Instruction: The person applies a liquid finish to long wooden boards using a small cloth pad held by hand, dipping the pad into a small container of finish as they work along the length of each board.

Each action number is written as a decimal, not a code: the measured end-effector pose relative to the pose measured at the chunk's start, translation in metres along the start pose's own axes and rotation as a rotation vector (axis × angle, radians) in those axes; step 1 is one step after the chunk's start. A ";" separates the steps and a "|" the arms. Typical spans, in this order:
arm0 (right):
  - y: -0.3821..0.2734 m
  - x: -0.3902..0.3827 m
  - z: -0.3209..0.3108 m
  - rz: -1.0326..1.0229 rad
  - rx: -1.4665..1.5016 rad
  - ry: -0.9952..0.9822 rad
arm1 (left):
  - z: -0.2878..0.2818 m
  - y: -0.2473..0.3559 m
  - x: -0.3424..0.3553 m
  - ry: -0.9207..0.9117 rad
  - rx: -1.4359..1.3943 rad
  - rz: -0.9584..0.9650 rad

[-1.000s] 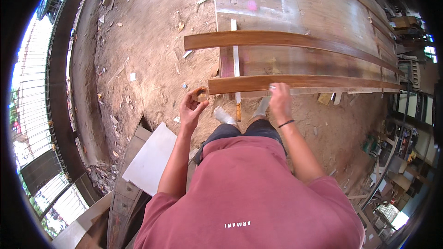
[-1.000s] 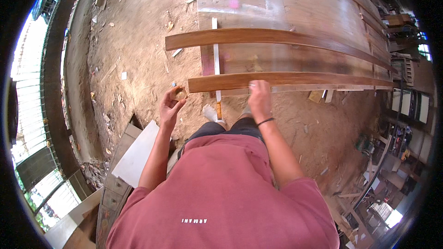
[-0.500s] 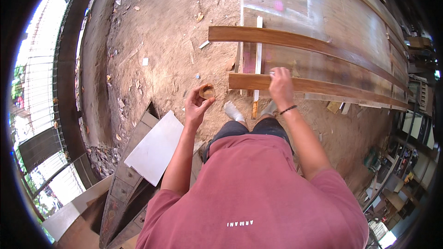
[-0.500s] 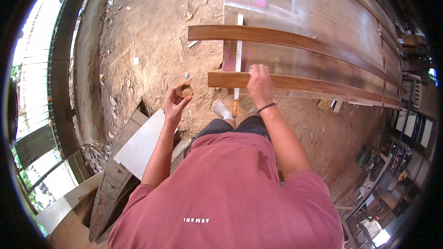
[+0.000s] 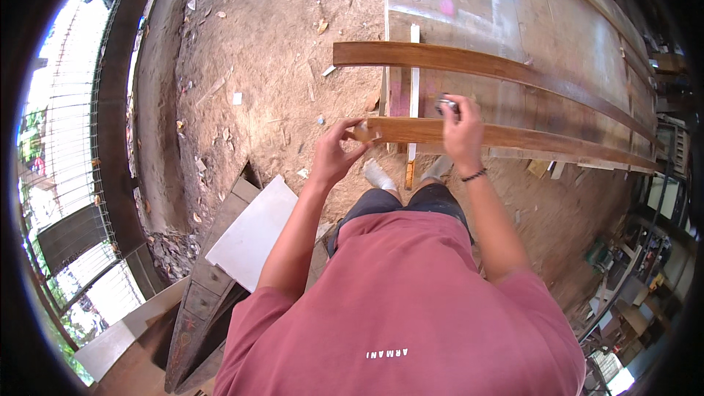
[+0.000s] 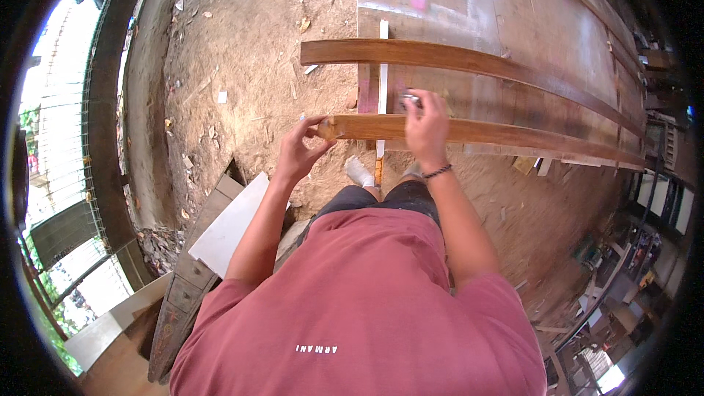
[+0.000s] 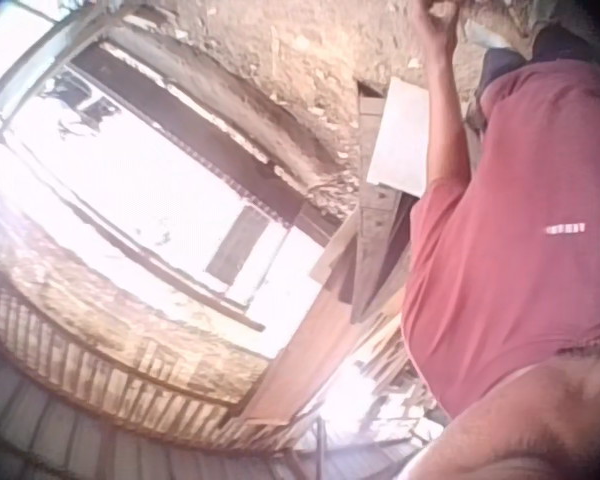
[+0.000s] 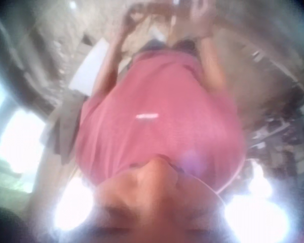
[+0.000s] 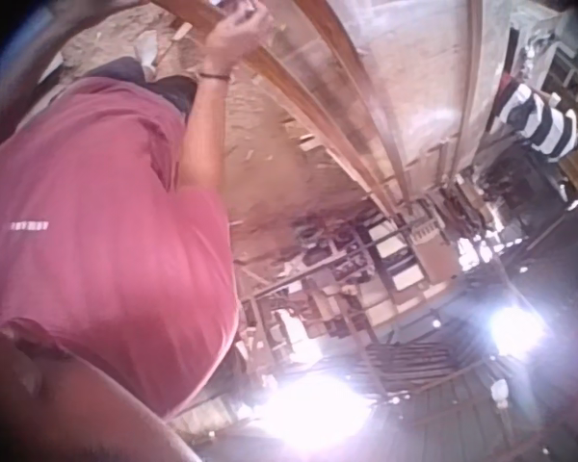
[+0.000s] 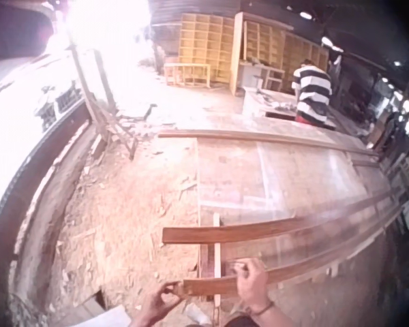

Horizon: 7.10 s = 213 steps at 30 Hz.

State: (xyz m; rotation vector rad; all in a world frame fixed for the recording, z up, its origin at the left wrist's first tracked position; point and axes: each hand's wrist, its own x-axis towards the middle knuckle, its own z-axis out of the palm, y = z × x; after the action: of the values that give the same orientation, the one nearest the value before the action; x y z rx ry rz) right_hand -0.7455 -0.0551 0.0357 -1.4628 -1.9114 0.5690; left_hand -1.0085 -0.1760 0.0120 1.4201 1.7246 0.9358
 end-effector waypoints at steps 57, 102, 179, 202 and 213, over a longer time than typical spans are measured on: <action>0.082 -0.056 -0.055 0.114 0.139 -0.053 | 0.081 0.099 0.061 -0.267 0.529 0.119; 0.076 -0.052 -0.057 0.096 0.110 -0.078 | 0.087 0.100 0.064 -0.257 0.434 0.108; -0.038 -0.048 0.091 -0.493 -0.112 -0.470 | 0.054 -0.051 -0.037 0.456 -0.710 -0.466; -0.068 -0.035 0.124 -0.435 -0.016 -0.402 | 0.043 -0.068 -0.060 0.542 -0.907 -0.483; 0.028 -0.026 0.006 -0.159 -0.243 -0.258 | 0.044 -0.082 -0.057 0.519 -0.857 -0.484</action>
State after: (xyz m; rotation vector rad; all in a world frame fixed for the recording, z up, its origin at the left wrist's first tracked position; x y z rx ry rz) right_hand -0.7269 -0.0717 0.0063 -1.4213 -2.3442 0.4827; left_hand -1.0007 -0.2390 -0.0769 0.2002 1.5679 1.5706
